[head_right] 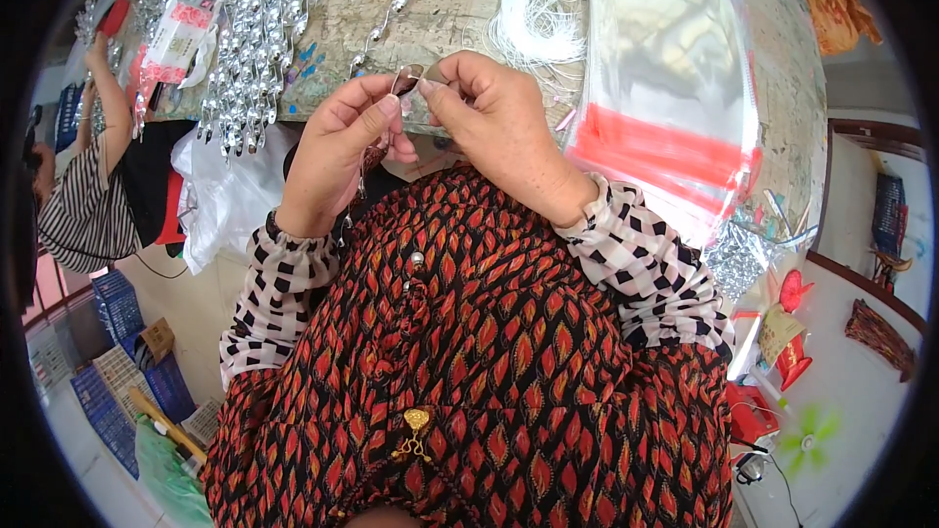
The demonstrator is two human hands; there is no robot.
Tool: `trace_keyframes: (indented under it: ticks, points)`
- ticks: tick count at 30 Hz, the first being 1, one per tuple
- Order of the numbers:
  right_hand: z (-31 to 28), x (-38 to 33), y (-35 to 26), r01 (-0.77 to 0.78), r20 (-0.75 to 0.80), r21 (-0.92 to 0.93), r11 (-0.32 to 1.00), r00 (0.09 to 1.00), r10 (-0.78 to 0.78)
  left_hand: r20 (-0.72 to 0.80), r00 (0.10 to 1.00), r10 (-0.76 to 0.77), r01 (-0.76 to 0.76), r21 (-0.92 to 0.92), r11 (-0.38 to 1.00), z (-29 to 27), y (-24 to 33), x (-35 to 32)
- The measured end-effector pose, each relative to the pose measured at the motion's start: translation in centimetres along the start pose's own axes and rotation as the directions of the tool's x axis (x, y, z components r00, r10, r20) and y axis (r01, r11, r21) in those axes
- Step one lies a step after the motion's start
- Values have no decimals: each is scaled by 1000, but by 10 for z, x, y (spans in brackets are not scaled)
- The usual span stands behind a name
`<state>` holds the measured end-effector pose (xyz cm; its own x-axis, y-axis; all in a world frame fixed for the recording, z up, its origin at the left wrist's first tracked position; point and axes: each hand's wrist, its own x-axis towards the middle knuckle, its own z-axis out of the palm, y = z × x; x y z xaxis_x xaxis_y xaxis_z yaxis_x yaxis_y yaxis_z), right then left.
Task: Packaging silver shiny chain decorations into clear plastic bags.
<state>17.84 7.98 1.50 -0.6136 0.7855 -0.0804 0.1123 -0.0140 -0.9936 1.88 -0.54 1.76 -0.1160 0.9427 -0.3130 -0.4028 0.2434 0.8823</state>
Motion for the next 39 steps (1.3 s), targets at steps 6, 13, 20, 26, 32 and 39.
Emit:
trace_keyframes:
  ticks: [6,13,20,26,32,39]
  points:
    - [0,1,3,-3,-14,-6,1000,1000,3,13,1000,-13,13,40,999,0,2,-1]
    - [3,0,2,12,-1,14,1000,1000,-12,16,1000,-1,0,64,998,1,0,-1]
    - [3,-1,2,37,-2,11,999,999,-37,-4,1000,3,-2,67,998,1,-1,0]
    - [1,0,3,89,49,9,996,995,-89,5,1000,12,-13,79,997,2,-1,0]
    - [-4,4,-1,39,83,-13,999,996,-38,10,999,42,-43,112,993,3,-1,-3]
    - [-1,17,8,94,156,-66,993,984,-82,-18,998,65,-61,172,983,-4,-1,-1]
